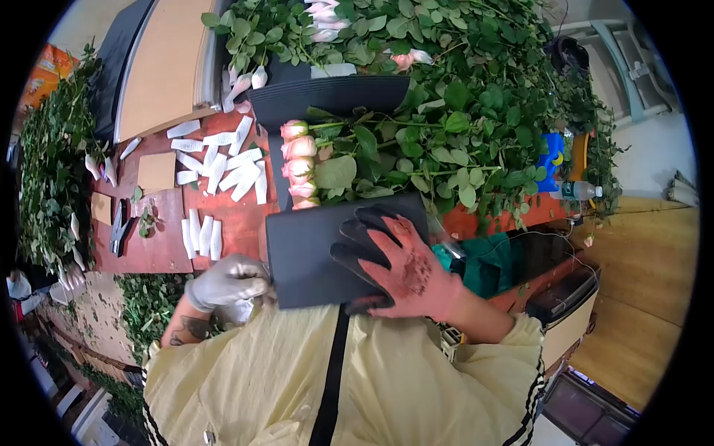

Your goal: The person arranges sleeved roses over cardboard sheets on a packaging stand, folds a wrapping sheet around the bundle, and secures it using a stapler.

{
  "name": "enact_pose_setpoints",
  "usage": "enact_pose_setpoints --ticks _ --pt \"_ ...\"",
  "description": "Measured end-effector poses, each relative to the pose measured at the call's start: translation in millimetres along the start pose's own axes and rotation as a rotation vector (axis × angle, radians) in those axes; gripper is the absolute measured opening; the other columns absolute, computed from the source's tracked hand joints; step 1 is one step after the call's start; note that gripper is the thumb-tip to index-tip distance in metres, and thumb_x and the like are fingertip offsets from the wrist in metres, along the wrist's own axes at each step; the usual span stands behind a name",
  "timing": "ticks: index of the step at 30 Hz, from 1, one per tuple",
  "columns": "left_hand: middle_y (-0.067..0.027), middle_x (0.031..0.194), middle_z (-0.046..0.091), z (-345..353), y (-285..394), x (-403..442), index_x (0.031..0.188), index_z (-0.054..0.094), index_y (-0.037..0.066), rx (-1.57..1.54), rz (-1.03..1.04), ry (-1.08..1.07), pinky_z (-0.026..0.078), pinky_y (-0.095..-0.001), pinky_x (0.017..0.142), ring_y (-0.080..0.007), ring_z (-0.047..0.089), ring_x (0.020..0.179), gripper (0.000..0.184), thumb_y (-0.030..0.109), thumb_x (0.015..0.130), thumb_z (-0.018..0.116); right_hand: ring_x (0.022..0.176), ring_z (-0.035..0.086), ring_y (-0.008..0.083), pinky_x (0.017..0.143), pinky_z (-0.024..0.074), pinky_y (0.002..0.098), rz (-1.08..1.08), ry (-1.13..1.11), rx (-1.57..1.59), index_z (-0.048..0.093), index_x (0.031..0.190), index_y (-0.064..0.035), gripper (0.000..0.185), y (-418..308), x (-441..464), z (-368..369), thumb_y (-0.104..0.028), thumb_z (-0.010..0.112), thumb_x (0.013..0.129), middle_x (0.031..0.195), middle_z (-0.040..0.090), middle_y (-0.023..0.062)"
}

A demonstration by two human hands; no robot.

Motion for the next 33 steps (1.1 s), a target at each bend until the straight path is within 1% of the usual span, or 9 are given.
enact_pose_setpoints --ticks 5,13,17,20,22,23,29,30,33 --pt "-0.0045 0.088 0.065 6.7 33.3 -7.2 0.096 0.064 -0.002 0.177 0.034 0.032 0.046 -0.0243 0.067 -0.0083 0.057 0.077 0.032 0.028 0.093 0.056 0.128 0.031 0.0265 0.109 0.0168 0.0459 -0.001 -0.408 -0.232 0.055 0.118 -0.0173 0.05 0.5 -17.1 -22.2 -0.051 0.051 0.081 0.132 0.043 0.0085" --pt "-0.0006 0.072 0.062 -10.3 45.0 -10.2 0.086 0.065 0.0 0.907 -0.041 0.324 0.047 -0.0259 0.063 -0.0093 0.057 0.068 0.031 0.031 0.09 0.06 0.117 0.045 0.0163 0.1 0.0291 0.0374 0.038 -0.126 -0.43 0.055 0.12 -0.0254 0.041 17.0 20.8 -84.7 -0.037 0.059 0.081 0.119 0.053 -0.0005" --pt "-0.0165 0.127 0.048 -77.2 68.8 -8.1 0.136 0.034 -0.002 0.604 0.36 0.743 0.043 -0.0363 0.092 -0.0222 0.048 0.115 0.086 0.044 0.075 0.074 0.114 0.049 0.0223 0.098 0.0322 0.0397 0.167 0.475 -0.718 0.059 0.114 -0.0244 0.036 66.1 61.9 -97.6 -0.029 0.059 0.078 0.116 0.057 0.005" --pt "-0.0186 0.141 0.034 -101.7 82.6 48.4 0.144 0.021 0.0 0.613 0.516 0.782 0.029 -0.0405 0.107 -0.0272 0.034 0.132 0.095 0.036 0.074 0.075 0.114 0.048 0.0292 0.097 0.0337 0.0436 0.149 0.335 -0.991 0.058 0.115 -0.0235 0.035 60.3 95.9 -79.1 -0.025 0.052 0.081 0.119 0.056 0.0084" --pt "-0.0182 0.136 0.041 -105.8 89.1 78.0 0.14 0.026 -0.005 0.53 0.676 0.764 0.03 -0.0335 0.106 -0.0242 0.038 0.128 0.093 0.031 0.072 0.079 0.119 0.044 0.0324 0.097 0.0356 0.0459 -0.311 0.387 -0.752 0.058 0.115 -0.0234 0.034 44.4 91.6 -35.2 -0.023 0.048 0.083 0.125 0.054 0.0101" --pt "-0.0182 0.136 0.041 -103.3 90.6 84.3 0.14 0.026 -0.005 0.532 0.685 0.757 0.03 -0.0335 0.106 -0.0242 0.038 0.128 0.093 0.031 0.072 0.079 0.122 0.042 0.0323 0.099 0.0344 0.0452 -0.302 -0.046 -0.628 0.058 0.117 -0.0215 0.035 35.5 104.5 -18.5 -0.029 0.051 0.083 0.131 0.05 0.0105" --pt "-0.0111 0.111 0.058 -127.1 83.7 97.1 0.117 0.052 -0.003 0.13 0.697 0.873 0.046 -0.0292 0.088 -0.0175 0.055 0.101 0.05 0.023 0.079 0.073 0.129 0.035 0.0342 0.104 0.0291 0.049 -0.211 -0.094 -0.607 0.05 0.127 -0.0117 0.055 79.4 119.5 31.1 -0.044 0.055 0.083 0.139 0.041 0.0154" --pt "-0.0043 0.09 0.058 -149.9 74.0 102.4 0.094 0.059 0.0 0.217 0.786 1.022 0.047 -0.0248 0.07 -0.011 0.053 0.08 0.029 0.02 0.079 0.073 0.131 0.033 0.0349 0.105 0.0277 0.0503 -0.154 -0.152 -0.599 0.048 0.129 -0.0101 0.058 83.2 120.4 35.7 -0.044 0.055 0.083 0.14 0.039 0.0166" --pt "0.0021 0.072 0.051 -164.3 77.1 111.3 0.078 0.055 0.003 0.193 0.772 1.002 0.039 -0.0227 0.058 -0.0072 0.044 0.065 0.024 0.018 0.078 0.074 0.133 0.03 0.0359 0.105 0.0257 0.0533 -0.111 -0.194 -0.629 0.046 0.132 -0.0075 0.065 87.0 122.9 39.9 -0.047 0.055 0.082 0.142 0.036 0.0188"
Point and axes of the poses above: each hand's wrist, its own x-axis towards the middle knuckle, its own z-axis out of the palm, y = z × x, the point moved 8 cm from there along x, towards the middle knuckle
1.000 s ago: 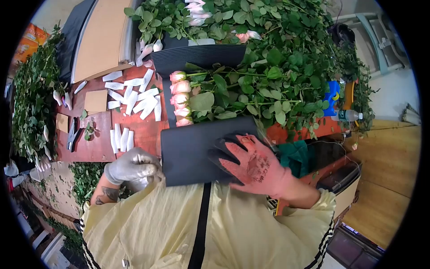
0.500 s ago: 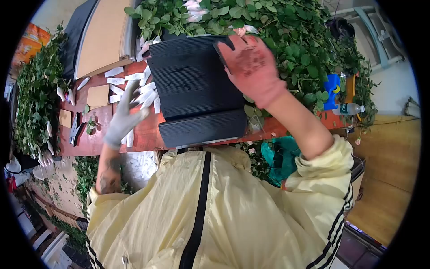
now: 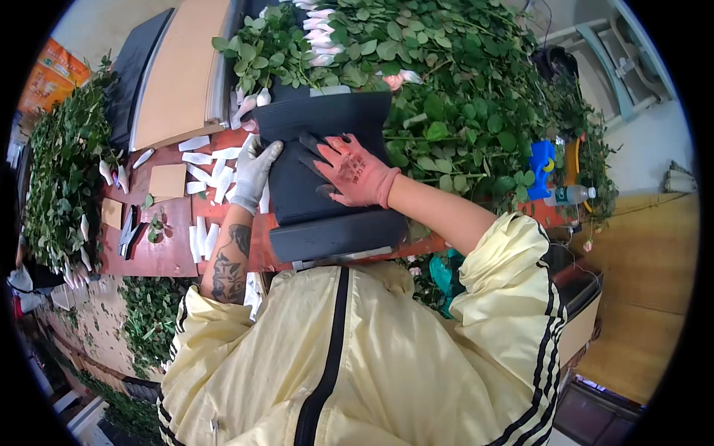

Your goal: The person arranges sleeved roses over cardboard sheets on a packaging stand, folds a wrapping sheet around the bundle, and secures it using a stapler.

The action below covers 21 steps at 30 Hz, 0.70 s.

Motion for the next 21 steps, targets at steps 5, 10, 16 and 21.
enact_pose_setpoints --ticks 5,10,16,21 --pt "0.0033 0.065 0.048 5.1 -4.8 6.8 0.068 0.05 0.005 -0.056 -0.131 0.063 0.037 -0.0236 0.054 -0.0064 0.039 0.06 0.026 0.008 0.072 0.076 0.131 0.028 0.0383 0.104 0.0236 0.0552 0.071 -0.019 0.122 0.047 0.13 -0.0067 0.069 4.6 13.3 1.6 -0.051 0.056 0.078 0.14 0.036 0.0198" --pt "-0.0033 0.078 0.058 -0.4 -3.2 -2.2 0.085 0.058 0.0 0.056 -0.115 0.072 0.045 -0.0266 0.066 -0.0111 0.051 0.072 0.027 0.013 0.071 0.076 0.129 0.03 0.0397 0.103 0.0255 0.0571 0.12 -0.068 0.139 0.048 0.131 -0.0103 0.066 -2.1 20.0 -5.5 -0.05 0.055 0.08 0.14 0.036 0.0188" --pt "-0.0095 0.095 0.057 -17.1 21.7 -43.8 0.107 0.053 -0.002 0.13 -0.069 0.154 0.046 -0.0292 0.077 -0.0148 0.055 0.087 0.048 0.019 0.072 0.077 0.133 0.022 0.046 0.107 0.013 0.0617 0.091 -0.187 0.269 0.041 0.135 -0.0024 0.073 -10.6 18.9 17.8 -0.053 0.05 0.083 0.143 0.029 0.0252" --pt "0.0001 0.064 0.053 -6.5 -4.7 -41.9 0.078 0.05 0.004 0.135 -0.33 0.017 0.043 -0.0261 0.055 -0.0088 0.047 0.058 0.033 0.023 0.074 0.076 0.134 0.021 0.0463 0.106 0.0141 0.0619 0.063 -0.33 0.212 0.039 0.136 -0.0023 0.072 -14.0 18.3 22.3 -0.054 0.044 0.086 0.145 0.027 0.0253"
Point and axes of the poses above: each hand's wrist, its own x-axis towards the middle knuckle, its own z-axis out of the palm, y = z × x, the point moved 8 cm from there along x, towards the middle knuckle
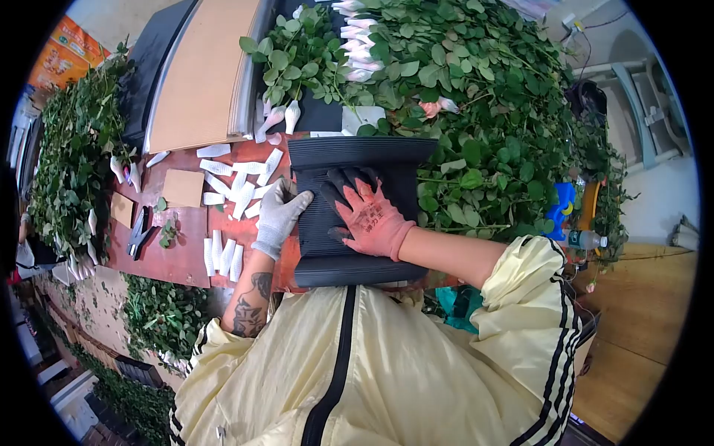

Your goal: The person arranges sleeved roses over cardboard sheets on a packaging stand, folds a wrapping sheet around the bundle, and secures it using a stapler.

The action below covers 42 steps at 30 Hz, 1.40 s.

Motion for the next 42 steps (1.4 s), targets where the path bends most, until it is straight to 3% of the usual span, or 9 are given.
enact_pose_setpoints --ticks 10,13,16,18,19,24,33,39,42 --pt "0.0018 0.06 0.047 -2.9 23.1 0.3 0.071 0.048 0.006 0.087 0.099 -0.006 0.038 -0.0252 0.053 -0.0072 0.04 0.056 0.031 0.024 0.08 0.072 0.135 0.019 0.0446 0.109 0.0147 0.0558 0.027 0.088 0.003 0.038 0.136 -0.0017 0.074 5.9 -3.9 1.4 -0.056 0.042 0.085 0.145 0.027 0.0245" --pt "0.0029 0.062 0.047 -9.8 23.7 -11.9 0.071 0.049 0.006 -0.05 0.17 -0.055 0.035 -0.0221 0.05 -0.0048 0.039 0.057 0.027 0.018 0.081 0.071 0.136 0.019 0.0423 0.11 0.0165 0.0517 -0.025 0.164 0.187 0.037 0.136 -0.0021 0.076 8.1 -33.9 -28.9 -0.049 0.057 0.081 0.143 0.03 0.0237" --pt "0.0008 0.068 0.05 -16.0 58.1 -60.5 0.071 0.052 0.006 -0.073 0.192 -0.148 0.038 -0.0264 0.058 -0.0095 0.046 0.067 0.025 0.017 0.077 0.073 0.126 0.034 0.0432 0.103 0.029 0.0538 -0.156 0.926 0.747 0.048 0.125 -0.0023 0.073 35.1 -114.6 -72.5 -0.044 0.069 0.069 0.135 0.037 0.0225" --pt "-0.0038 0.076 0.053 -25.3 123.7 -109.0 0.07 0.057 0.005 0.126 0.515 -0.115 0.041 -0.0336 0.068 -0.0188 0.051 0.076 0.022 0.017 0.072 0.074 0.121 0.038 0.0434 0.101 0.031 0.0528 -0.105 1.009 0.346 0.051 0.122 -0.0029 0.071 22.4 -163.7 -143.9 -0.039 0.073 0.065 0.131 0.041 0.0225" --pt "-0.006 0.077 0.053 -21.4 153.9 -135.4 0.074 0.063 0.004 0.387 0.882 -0.21 0.042 -0.0353 0.068 -0.0232 0.053 0.075 0.019 0.018 0.072 0.074 0.12 0.038 0.0437 0.1 0.0314 0.0528 -0.046 0.862 0.318 0.051 0.121 -0.0036 0.07 20.9 -168.2 -167.0 -0.037 0.074 0.063 0.129 0.041 0.0227" --pt "-0.0114 0.092 0.062 -10.0 137.1 -149.8 0.092 0.068 0.003 0.049 0.693 -0.757 0.047 -0.0396 0.076 -0.028 0.06 0.086 0.022 0.018 0.075 0.071 0.119 0.041 0.0326 0.097 0.0337 0.0465 -0.325 0.374 0.254 0.053 0.114 -0.0083 0.051 -16.2 -176.8 -113.5 -0.033 0.064 0.071 0.123 0.046 0.0141" --pt "0.0009 0.133 0.049 51.1 115.6 -61.9 0.122 0.054 0.015 1.277 1.097 -0.446 0.042 -0.0375 0.089 -0.0205 0.046 0.121 0.045 0.012 0.077 0.056 0.108 0.046 0.0192 0.09 0.0366 0.0321 -0.446 0.278 0.388 0.054 0.106 -0.0163 0.031 -32.4 -170.1 -99.1 -0.028 0.051 0.078 0.107 0.049 0.0044" --pt "0.0012 0.131 0.05 43.6 106.8 -56.5 0.121 0.056 0.02 1.253 1.087 -0.464 0.043 -0.0403 0.088 -0.0207 0.047 0.119 0.043 0.015 0.077 0.055 0.081 0.049 0.0157 0.079 0.0379 0.0311 -0.104 0.566 0.025 0.052 0.091 -0.0175 0.023 -5.1 -162.0 -141.7 -0.027 0.056 0.071 0.083 0.048 -0.0009" --pt "0.0016 0.131 0.051 47.3 104.8 -54.0 0.116 0.059 0.018 1.223 1.115 -0.411 0.042 -0.0407 0.09 -0.0216 0.046 0.121 0.039 0.016 0.077 0.055 0.086 0.051 0.0134 0.086 0.0374 0.0321 -0.286 0.232 -0.007 0.054 0.093 -0.0172 0.018 -31.7 -165.8 -103.3 -0.029 0.048 0.081 0.085 0.052 0.0"
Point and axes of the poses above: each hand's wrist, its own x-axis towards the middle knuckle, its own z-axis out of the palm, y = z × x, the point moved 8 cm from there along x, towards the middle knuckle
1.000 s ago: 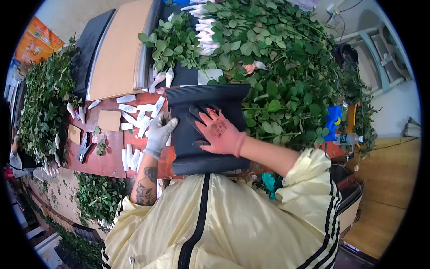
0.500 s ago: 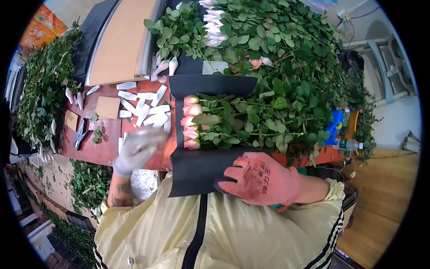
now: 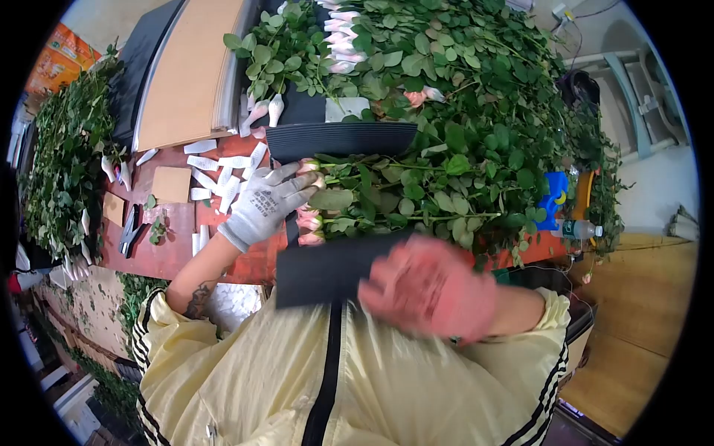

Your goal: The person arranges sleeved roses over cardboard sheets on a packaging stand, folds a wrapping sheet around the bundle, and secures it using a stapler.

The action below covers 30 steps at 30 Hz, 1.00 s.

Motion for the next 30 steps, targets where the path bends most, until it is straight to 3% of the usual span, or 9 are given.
enact_pose_setpoints --ticks 4,6,7,9,12,14,17,22,30 --pt "0.0017 0.13 0.052 -1.8 2.2 -3.6 0.114 0.06 0.017 0.012 -0.003 0.043 0.04 -0.0427 0.092 -0.024 0.045 0.122 0.038 0.015 0.076 0.055 0.098 0.056 0.016 0.096 0.0376 0.0347 -0.24 0.061 0.302 0.059 0.106 -0.0097 0.03 13.5 -10.3 16.8 -0.03 0.05 0.087 0.106 0.06 0.0066" --pt "-0.003 0.128 0.053 -11.5 2.9 -0.7 0.113 0.06 0.014 -0.041 -0.014 0.06 0.04 -0.0428 0.092 -0.0261 0.047 0.119 0.04 0.011 0.073 0.057 0.103 0.058 0.0211 0.093 0.0411 0.0347 -0.286 -0.333 1.255 0.058 0.114 -0.0064 0.041 38.9 15.1 8.8 -0.029 0.061 0.08 0.115 0.06 0.0081" --pt "-0.0061 0.125 0.055 -21.3 0.6 -1.8 0.112 0.061 0.011 -0.055 -0.04 0.06 0.04 -0.0422 0.091 -0.0277 0.05 0.115 0.041 0.008 0.072 0.059 0.098 0.06 0.0267 0.09 0.0445 0.0358 -0.107 0.078 1.138 0.058 0.112 -0.006 0.043 64.6 20.9 0.5 -0.025 0.067 0.075 0.109 0.062 0.0088" --pt "-0.0082 0.117 0.059 -37.9 -10.6 -17.4 0.109 0.063 0.009 -0.188 -0.124 0.112 0.043 -0.0397 0.086 -0.0278 0.054 0.107 0.037 0.005 0.072 0.058 0.094 0.062 0.0279 0.085 0.0467 0.037 0.189 0.353 0.529 0.059 0.111 -0.0089 0.04 80.7 24.3 -10.5 -0.026 0.065 0.075 0.103 0.063 0.0101" --pt "-0.0096 0.099 0.063 -47.8 -18.2 -28.3 0.1 0.066 0.006 -0.388 -0.199 0.23 0.046 -0.0369 0.076 -0.027 0.059 0.089 0.028 0.004 0.073 0.058 0.088 0.063 0.0273 0.078 0.0486 0.0389 0.162 0.417 0.396 0.061 0.102 -0.011 0.032 86.1 50.3 9.4 -0.026 0.066 0.074 0.095 0.063 0.0096" --pt "-0.0087 0.081 0.063 -45.9 -17.6 -31.6 0.095 0.069 0.006 -0.558 -0.229 0.236 0.048 -0.0347 0.065 -0.0236 0.06 0.073 0.021 0.008 0.077 0.059 0.085 0.062 0.0269 0.075 0.0479 0.0388 0.204 0.257 0.265 0.06 0.099 -0.0122 0.029 93.0 83.4 47.4 -0.028 0.065 0.075 0.093 0.061 0.0071" --pt "-0.0088 0.09 0.066 2.4 18.2 -39.6 0.111 0.066 0.01 -0.967 -0.177 -0.416 0.048 -0.0344 0.075 -0.0259 0.062 0.081 0.031 0.013 0.08 0.06 0.077 0.06 0.0239 0.066 0.0456 0.0382 0.173 -0.013 -0.022 0.057 0.087 -0.0142 0.02 79.0 116.7 87.3 -0.032 0.057 0.08 0.082 0.056 0.0037" --pt "-0.0124 0.105 0.066 -20.4 17.6 -36.6 0.114 0.063 0.005 -1.125 -0.177 -0.294 0.047 -0.034 0.088 -0.0243 0.063 0.095 0.032 0.01 0.084 0.057 0.062 0.051 0.0215 0.061 0.0385 0.0382 0.027 0.466 -0.082 0.055 0.087 -0.014 0.013 54.6 99.2 72.3 -0.023 0.053 0.078 0.073 0.05 0.005" --pt "-0.0124 0.095 0.067 11.6 19.0 -41.1 0.117 0.063 0.02 -0.936 -0.298 -0.45 0.049 -0.0349 0.078 -0.0259 0.064 0.083 0.032 0.027 0.089 0.05 0.066 0.059 0.0227 0.058 0.0435 0.0347 0.046 0.046 -0.021 0.053 0.085 -0.0098 0.011 60.6 120.8 114.5 -0.02 0.051 0.079 0.073 0.056 0.0044"
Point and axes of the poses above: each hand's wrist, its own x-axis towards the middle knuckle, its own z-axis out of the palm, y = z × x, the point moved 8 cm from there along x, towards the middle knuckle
